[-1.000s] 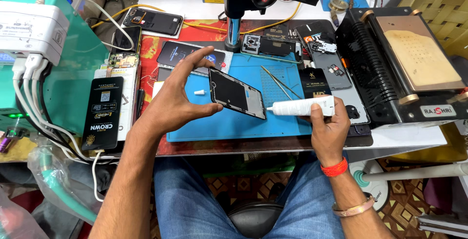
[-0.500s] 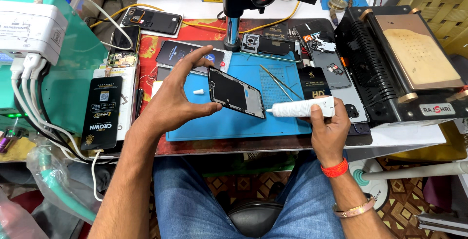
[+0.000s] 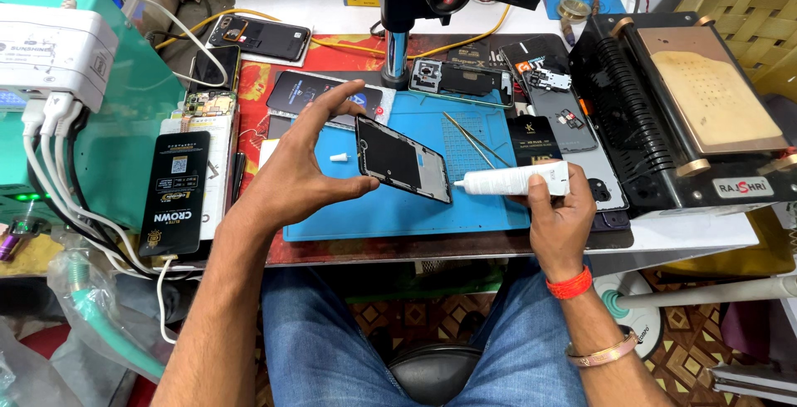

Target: The person holds a disassembled phone frame and uses a white adhesive tube to apply a bead of glue around the frame's edge, rotating the frame to reach all sides. They then cap the tube, set it down, and pick up a replacement phone back panel to align with the frame.

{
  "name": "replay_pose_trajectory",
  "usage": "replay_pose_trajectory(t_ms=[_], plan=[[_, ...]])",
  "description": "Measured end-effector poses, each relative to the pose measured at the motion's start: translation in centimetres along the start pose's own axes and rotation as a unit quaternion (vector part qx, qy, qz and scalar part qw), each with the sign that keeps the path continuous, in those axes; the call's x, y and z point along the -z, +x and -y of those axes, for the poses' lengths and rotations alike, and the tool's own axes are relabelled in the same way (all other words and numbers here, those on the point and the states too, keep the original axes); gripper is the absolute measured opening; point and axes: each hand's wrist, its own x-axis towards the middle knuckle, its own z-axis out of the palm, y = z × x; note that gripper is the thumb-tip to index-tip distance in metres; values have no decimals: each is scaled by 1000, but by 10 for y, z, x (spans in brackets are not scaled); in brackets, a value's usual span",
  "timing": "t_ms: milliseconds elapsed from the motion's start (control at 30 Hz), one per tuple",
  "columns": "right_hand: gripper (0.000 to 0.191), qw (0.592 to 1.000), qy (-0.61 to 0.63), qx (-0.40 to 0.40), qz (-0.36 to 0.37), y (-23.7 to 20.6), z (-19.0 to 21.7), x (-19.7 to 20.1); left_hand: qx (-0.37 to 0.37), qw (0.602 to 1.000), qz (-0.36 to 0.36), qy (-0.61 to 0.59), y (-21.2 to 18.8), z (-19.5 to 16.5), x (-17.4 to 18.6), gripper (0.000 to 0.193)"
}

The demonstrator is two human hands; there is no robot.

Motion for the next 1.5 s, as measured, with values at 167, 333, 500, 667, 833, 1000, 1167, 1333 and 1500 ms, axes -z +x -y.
replay_pose_trajectory(t_ms=[167, 333, 500, 667, 833, 1000, 1167, 1333, 1500], plan=[[26, 1000, -22, 1, -2, -1, -2, 1, 2, 1000, 2, -2, 1, 1, 0, 108], [26, 999, -49, 0, -9, -3, -3, 2, -2, 1000, 2, -3, 1, 1, 0, 108], [26, 999, -38, 6, -6, -4, -2, 3, -3, 1000, 1, -6, 0, 2, 0, 108], [25, 999, -35, 9, -3, -6, -1, 4, -10, 1000, 1, -3, 0, 2, 1, 107], [27, 999, -35, 3, -4, -7, 2, 5, -5, 1000, 1, -1, 0, 1, 1, 107], [27, 999, -36, 6, 4, -6, 3, 6, -8, 1000, -1, -5, 0, 1, 0, 107], [28, 998, -58, 18, -4, -6, 4, 5, -7, 1000, 0, 3, 0, 1, 1, 107], [29, 1000, -9, -3, 3, -8, 5, 5, -8, 1000, 0, 1, 0, 1, 1, 107], [29, 999, -43, 7, 0, -9, 4, 7, -7, 1000, 2, 3, 1, 1, 1, 107]])
